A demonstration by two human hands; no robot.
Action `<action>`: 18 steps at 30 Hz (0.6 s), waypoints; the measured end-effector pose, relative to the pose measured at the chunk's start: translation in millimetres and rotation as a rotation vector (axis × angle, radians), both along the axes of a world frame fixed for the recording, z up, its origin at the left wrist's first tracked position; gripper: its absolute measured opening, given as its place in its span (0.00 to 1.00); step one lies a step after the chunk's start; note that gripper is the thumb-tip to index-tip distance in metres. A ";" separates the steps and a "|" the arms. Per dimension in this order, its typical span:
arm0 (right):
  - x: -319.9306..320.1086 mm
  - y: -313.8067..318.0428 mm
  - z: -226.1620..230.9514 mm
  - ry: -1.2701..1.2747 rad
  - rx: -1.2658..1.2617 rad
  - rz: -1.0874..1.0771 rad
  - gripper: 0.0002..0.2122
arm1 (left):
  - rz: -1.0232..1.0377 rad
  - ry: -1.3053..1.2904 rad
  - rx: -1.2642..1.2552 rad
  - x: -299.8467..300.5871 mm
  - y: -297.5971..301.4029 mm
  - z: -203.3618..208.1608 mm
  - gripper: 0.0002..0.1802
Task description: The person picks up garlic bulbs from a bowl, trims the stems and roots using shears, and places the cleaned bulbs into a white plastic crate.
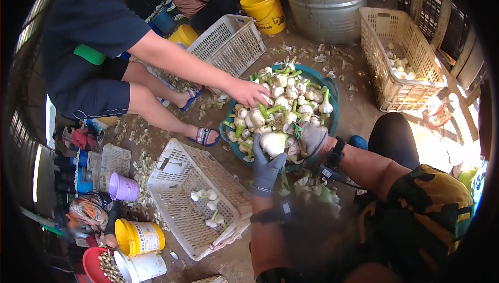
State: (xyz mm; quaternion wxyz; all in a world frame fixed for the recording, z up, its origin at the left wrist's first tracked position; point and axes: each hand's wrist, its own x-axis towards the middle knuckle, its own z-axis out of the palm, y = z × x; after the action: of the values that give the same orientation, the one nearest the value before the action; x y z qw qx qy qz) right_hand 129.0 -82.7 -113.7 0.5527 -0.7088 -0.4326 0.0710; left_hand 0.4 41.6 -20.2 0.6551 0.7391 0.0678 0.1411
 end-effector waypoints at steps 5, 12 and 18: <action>-30.0 3.6 29.6 -0.206 -0.366 -0.074 0.24 | 0.169 0.013 -0.189 -14.0 -16.1 3.9 0.45; -52.3 -24.1 97.1 0.256 -0.225 0.083 0.14 | 0.187 0.025 -0.167 -27.6 -3.6 -19.0 0.43; -33.5 -25.1 89.1 -0.467 -0.331 0.155 0.13 | 0.173 0.110 -0.149 -34.2 -5.7 -2.4 0.33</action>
State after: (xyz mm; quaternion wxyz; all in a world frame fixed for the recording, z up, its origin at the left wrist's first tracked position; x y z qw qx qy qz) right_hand 95.4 -107.8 -24.6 0.3081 -0.7515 -0.5832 0.0176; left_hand -33.8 35.9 -22.6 0.6887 0.6865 0.1777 0.1509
